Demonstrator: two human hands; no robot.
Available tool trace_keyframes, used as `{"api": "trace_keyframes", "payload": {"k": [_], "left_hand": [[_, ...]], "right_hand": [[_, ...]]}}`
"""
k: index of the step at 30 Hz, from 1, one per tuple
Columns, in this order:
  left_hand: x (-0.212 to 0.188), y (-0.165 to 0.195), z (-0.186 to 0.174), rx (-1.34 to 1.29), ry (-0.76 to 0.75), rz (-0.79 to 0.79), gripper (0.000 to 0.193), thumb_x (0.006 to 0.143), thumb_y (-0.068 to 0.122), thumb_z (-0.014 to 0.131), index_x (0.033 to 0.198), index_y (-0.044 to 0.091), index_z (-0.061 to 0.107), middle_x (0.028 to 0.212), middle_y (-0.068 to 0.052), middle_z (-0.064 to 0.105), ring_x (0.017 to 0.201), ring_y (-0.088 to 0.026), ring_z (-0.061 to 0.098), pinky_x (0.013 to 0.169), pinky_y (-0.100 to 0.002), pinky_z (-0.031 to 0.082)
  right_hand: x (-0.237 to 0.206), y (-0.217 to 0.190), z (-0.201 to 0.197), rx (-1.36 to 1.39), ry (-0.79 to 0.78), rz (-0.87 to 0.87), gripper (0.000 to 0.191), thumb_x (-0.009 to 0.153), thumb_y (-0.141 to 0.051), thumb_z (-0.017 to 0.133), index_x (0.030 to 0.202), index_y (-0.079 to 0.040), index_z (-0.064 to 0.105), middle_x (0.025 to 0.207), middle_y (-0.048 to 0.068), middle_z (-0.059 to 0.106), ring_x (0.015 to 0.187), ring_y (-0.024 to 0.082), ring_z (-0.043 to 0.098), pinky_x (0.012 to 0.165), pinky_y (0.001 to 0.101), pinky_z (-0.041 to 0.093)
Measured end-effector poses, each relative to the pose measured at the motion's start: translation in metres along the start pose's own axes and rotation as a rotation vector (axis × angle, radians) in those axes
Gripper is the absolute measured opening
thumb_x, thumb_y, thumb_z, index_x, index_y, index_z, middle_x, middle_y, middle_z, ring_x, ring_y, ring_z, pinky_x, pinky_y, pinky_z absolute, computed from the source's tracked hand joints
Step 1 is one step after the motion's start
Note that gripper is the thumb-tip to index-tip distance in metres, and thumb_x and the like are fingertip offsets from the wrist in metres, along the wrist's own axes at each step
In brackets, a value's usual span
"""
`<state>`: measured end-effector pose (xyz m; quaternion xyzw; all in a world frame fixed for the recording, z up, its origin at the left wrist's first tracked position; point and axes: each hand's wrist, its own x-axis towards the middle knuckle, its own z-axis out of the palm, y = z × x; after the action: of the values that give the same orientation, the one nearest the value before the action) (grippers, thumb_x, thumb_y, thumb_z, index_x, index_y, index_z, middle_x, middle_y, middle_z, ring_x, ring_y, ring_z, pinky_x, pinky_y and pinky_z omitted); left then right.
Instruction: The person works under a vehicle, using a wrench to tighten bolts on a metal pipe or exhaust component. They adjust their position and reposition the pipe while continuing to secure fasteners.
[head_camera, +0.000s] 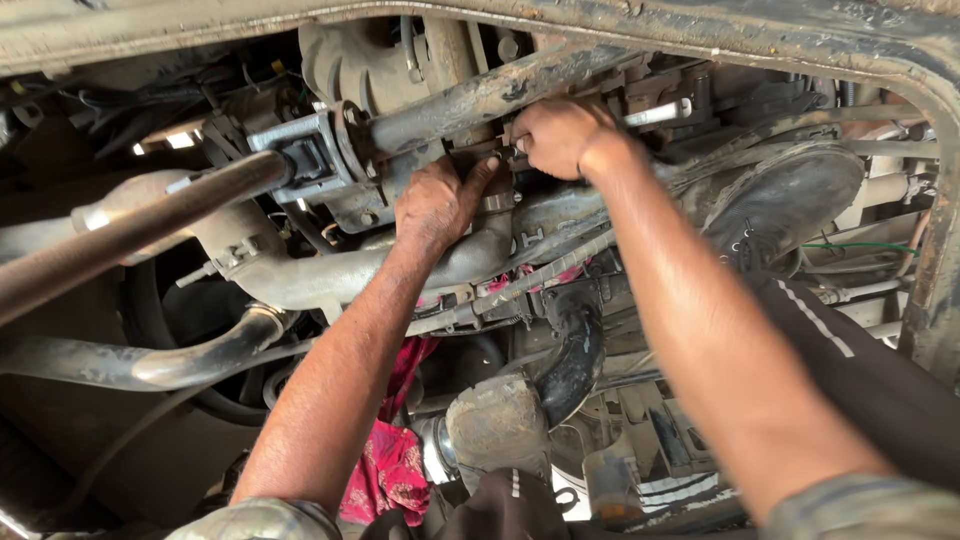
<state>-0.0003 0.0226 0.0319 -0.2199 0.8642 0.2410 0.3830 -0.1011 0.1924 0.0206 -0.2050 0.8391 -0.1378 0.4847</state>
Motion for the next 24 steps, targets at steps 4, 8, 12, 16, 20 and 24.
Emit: {"api": "trace_keyframes", "payload": {"k": [4,8,12,16,20,24], "left_hand": [[0.002,-0.005,0.008,0.109,0.067,0.045,0.087,0.095,0.079,0.043,0.119,-0.001,0.067,0.116,-0.029,0.068,0.112,-0.043,0.066,0.095,-0.05,0.053],[0.003,-0.004,0.008,-0.001,0.073,0.115,0.082,0.089,0.076,0.043,0.125,0.007,0.068,0.117,-0.027,0.069,0.111,-0.043,0.066,0.094,-0.05,0.052],[0.004,0.0,0.002,0.078,0.013,0.0,0.088,0.092,0.079,0.043,0.12,0.0,0.066,0.115,-0.029,0.068,0.112,-0.041,0.066,0.096,-0.05,0.052],[0.002,-0.002,0.003,0.033,0.032,0.018,0.087,0.091,0.079,0.044,0.12,0.0,0.067,0.116,-0.028,0.069,0.113,-0.042,0.066,0.096,-0.05,0.052],[0.005,-0.001,0.002,0.055,0.058,0.051,0.089,0.092,0.08,0.043,0.119,-0.002,0.066,0.116,-0.029,0.068,0.112,-0.042,0.067,0.095,-0.05,0.053],[0.005,0.002,0.002,0.048,0.012,0.013,0.088,0.089,0.08,0.044,0.117,0.0,0.067,0.115,-0.027,0.069,0.112,-0.04,0.067,0.095,-0.05,0.052]], "right_hand": [[-0.033,-0.017,0.045,0.427,0.52,0.156,0.025,0.097,-0.022,0.059,0.118,-0.019,0.074,0.119,0.007,0.074,0.106,0.03,0.069,0.091,0.0456,0.052],[-0.035,-0.023,0.077,0.71,0.74,0.164,0.023,0.103,-0.024,0.06,0.12,-0.015,0.073,0.106,0.011,0.076,0.096,0.029,0.074,0.085,0.043,0.058],[-0.023,-0.01,0.087,0.657,0.65,0.233,0.026,0.098,-0.02,0.058,0.118,-0.018,0.074,0.101,0.007,0.078,0.093,0.027,0.075,0.08,0.0424,0.057],[-0.019,-0.002,0.094,0.512,0.774,0.08,0.021,0.101,-0.021,0.065,0.115,-0.009,0.075,0.107,0.011,0.076,0.095,0.031,0.072,0.082,0.0407,0.057],[-0.015,0.014,0.077,0.567,0.417,0.113,0.024,0.101,-0.023,0.06,0.118,-0.013,0.074,0.096,0.005,0.079,0.09,0.022,0.076,0.085,0.0374,0.057],[-0.01,0.024,0.041,0.463,0.215,0.102,0.025,0.102,-0.022,0.057,0.121,-0.015,0.072,0.094,0.001,0.079,0.091,0.017,0.074,0.088,0.0365,0.056]]}}
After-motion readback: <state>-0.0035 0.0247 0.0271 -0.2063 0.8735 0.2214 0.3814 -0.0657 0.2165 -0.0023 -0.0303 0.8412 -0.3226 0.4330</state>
